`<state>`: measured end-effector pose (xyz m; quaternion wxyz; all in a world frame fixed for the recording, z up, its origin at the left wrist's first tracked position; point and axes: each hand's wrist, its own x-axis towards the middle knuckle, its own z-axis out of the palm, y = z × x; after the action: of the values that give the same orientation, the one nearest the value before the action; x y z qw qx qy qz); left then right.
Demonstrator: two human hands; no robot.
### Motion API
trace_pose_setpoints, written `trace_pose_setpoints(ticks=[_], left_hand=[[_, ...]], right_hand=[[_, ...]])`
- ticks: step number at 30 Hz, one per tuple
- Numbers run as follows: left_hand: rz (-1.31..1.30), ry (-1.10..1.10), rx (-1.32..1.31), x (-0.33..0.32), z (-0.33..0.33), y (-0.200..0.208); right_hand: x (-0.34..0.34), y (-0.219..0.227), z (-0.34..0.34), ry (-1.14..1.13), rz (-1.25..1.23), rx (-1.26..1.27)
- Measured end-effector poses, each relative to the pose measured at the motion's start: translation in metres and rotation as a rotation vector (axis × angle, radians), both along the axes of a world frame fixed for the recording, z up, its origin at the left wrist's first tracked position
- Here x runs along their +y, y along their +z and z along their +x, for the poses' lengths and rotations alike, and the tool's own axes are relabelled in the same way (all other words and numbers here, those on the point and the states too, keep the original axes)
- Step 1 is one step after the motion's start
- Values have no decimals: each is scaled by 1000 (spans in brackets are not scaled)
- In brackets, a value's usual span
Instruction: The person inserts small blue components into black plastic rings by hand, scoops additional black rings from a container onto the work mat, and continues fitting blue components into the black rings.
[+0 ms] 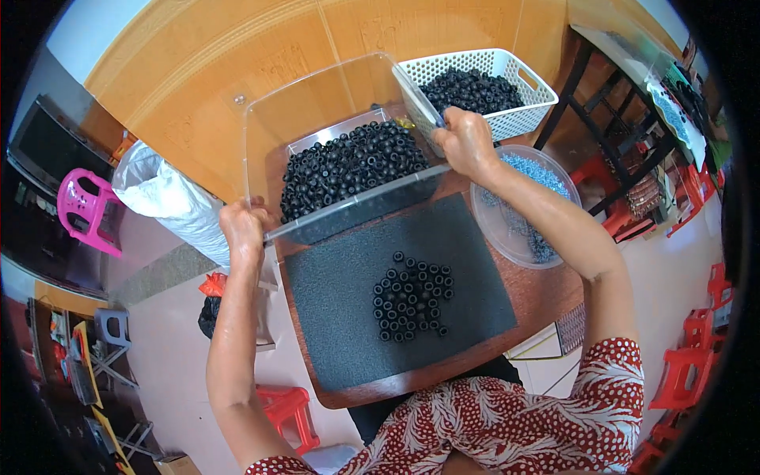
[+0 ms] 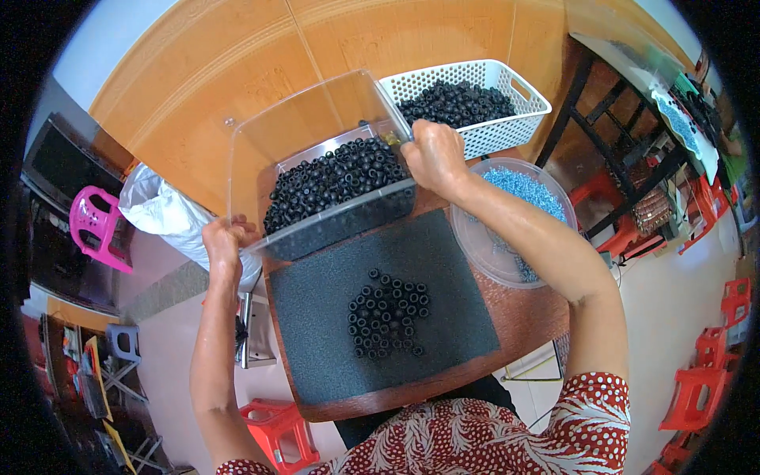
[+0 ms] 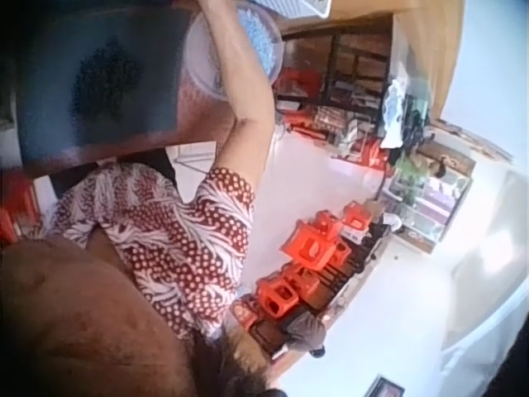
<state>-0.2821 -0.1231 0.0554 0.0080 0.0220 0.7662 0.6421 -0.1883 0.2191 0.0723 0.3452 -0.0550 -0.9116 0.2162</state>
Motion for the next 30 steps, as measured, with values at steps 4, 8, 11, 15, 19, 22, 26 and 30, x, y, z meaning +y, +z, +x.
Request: trace_pose_setpoints(ticks=[4,8,11,15,19,22,26,30], left_hand=[[-20,-45,-67,-1,-5,8],[-637,13,496,0,-10,9],[-953,-22,1050,36,1,32],[-656,-338,224,49,-40,24],[-564,-394,-215,59,-65,24],[-636,-385,-295,88,-40,45],[-456,-518,-297,81,-78,-12],[-533,-544,-311,116,-81,-16]], right_hand=[[-5,14,-3,-23,30,-123],[-5,23,-12,46,514,105],[-16,49,-22,249,603,225],[-38,47,-84,281,178,-535],[-36,32,-111,194,-103,-830],[-38,17,-116,124,-250,-961],[-61,12,-119,212,-379,-1045],[-71,-10,-129,169,-486,-1144]])
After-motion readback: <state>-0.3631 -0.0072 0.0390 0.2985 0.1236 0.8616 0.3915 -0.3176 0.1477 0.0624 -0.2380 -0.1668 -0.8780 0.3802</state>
